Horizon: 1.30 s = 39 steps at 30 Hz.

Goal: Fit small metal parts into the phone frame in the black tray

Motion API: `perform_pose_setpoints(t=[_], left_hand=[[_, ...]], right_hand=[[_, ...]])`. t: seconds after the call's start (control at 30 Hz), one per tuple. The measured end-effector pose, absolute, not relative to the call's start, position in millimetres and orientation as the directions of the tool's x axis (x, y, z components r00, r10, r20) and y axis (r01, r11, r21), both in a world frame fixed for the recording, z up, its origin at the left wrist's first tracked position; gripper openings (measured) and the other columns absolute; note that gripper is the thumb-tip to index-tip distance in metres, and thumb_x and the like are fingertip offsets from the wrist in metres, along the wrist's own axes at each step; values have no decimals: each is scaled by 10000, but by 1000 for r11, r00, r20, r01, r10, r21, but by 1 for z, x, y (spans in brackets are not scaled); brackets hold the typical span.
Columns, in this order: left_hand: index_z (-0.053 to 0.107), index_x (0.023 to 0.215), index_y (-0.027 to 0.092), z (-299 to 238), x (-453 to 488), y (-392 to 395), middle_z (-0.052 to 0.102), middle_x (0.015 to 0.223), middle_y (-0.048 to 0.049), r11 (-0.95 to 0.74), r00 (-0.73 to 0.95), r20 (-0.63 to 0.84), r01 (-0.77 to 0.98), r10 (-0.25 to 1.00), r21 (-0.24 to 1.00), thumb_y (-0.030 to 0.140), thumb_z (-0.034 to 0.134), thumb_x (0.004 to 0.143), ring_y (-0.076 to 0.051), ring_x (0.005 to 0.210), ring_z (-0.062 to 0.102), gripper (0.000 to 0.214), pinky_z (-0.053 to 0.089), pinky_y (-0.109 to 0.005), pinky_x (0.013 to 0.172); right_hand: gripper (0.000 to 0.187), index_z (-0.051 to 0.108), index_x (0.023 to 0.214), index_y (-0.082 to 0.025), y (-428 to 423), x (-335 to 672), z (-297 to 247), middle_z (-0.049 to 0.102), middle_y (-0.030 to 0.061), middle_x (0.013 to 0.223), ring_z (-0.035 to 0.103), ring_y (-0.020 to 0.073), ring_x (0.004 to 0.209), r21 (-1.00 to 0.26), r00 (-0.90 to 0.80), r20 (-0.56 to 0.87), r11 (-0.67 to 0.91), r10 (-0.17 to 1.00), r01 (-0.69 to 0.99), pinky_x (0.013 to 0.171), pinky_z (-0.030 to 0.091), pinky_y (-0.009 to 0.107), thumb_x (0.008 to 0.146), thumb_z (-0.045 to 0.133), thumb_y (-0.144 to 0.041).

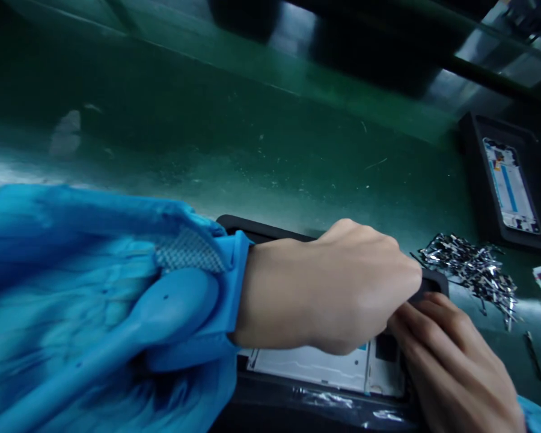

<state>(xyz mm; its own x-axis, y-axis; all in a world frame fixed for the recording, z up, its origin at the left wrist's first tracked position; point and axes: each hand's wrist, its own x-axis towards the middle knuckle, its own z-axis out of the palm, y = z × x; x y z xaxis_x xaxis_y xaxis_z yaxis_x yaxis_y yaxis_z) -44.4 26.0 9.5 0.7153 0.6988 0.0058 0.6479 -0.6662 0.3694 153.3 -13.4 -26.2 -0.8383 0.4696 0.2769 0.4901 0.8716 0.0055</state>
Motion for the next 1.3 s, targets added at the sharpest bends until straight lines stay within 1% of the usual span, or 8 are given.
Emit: perform_pose_setpoints(t=[0.1, 0.2, 0.37, 0.53, 0.87, 1.0, 1.17, 1.3], left_hand=[[302, 387, 188, 10, -46, 26, 216, 318, 81, -639, 728, -59, 635, 683, 435, 22, 577, 502, -73, 278, 171, 341, 182, -239, 295], [369, 417, 190, 6, -50, 23, 354, 375, 60, -675, 729, -1, 635, 685, 375, 59, 586, 539, -98, 311, 276, 281, 171, -262, 301], [574, 733, 169, -11, -57, 2, 550, 689, -9, -724, 704, 177, 648, 688, 235, 48, 504, 643, -166, 593, 476, 166, 340, -281, 480], [609, 878, 111, -24, -56, -20, 563, 909, -97, -794, 765, 296, 607, 572, -35, 71, 379, 792, -195, 710, 458, 249, 364, -315, 589], [545, 1088, 58, -28, -51, -27, 549, 985, -120, -775, 781, 279, 612, 559, -159, 115, 354, 848, -222, 815, 481, 312, 399, -327, 635], [600, 991, 93, -29, -50, -26, 566, 975, -97, -773, 754, 306, 629, 581, -81, 87, 313, 852, -223, 814, 488, 319, 401, -339, 659], [524, 1061, 81, -18, -73, -20, 568, 950, -101, -677, 638, 347, 736, 688, -11, 45, 224, 812, -215, 745, 486, 391, 394, -327, 606], [530, 1034, 117, -13, -104, -20, 556, 927, -89, -533, 487, 394, 846, 779, 9, 162, 243, 849, -206, 735, 497, 344, 392, -297, 566]], right_hand=[[321, 492, 1139, -103, -9, 163, -16, 531, 90, 1070, 496, 206, 985, -81, -793, 229, 823, 564, 562, 882, 377, 323, 861, 332, -116], [318, 490, 1148, -167, -9, 168, -10, 512, 55, 1087, 515, 163, 973, -168, -730, 179, 752, 659, 637, 821, 415, 236, 849, 385, -139], [291, 521, 1111, -223, -17, 167, -13, 534, 22, 1033, 529, 159, 928, -295, -594, 197, 625, 780, 723, 770, 427, 242, 848, 409, -172], [298, 512, 1121, -126, -21, 164, -14, 514, 68, 1015, 517, 158, 894, -196, -694, 218, 727, 686, 658, 810, 397, 248, 838, 423, -105], [295, 542, 1008, -9, -22, 144, -22, 520, 153, 983, 482, 254, 847, 20, -805, 280, 835, 523, 549, 776, 409, 429, 768, 375, 24], [273, 547, 961, 4, -23, 145, -22, 530, 171, 1020, 490, 255, 824, 18, -839, 285, 872, 464, 488, 772, 413, 476, 763, 363, 42], [311, 538, 1029, 0, -28, 148, -22, 556, 142, 990, 501, 223, 856, -47, -792, 297, 836, 534, 546, 790, 415, 443, 772, 368, 42], [369, 516, 1087, 1, -27, 151, -26, 546, 138, 968, 473, 229, 877, -28, -789, 303, 832, 534, 553, 804, 404, 426, 756, 358, 47]])
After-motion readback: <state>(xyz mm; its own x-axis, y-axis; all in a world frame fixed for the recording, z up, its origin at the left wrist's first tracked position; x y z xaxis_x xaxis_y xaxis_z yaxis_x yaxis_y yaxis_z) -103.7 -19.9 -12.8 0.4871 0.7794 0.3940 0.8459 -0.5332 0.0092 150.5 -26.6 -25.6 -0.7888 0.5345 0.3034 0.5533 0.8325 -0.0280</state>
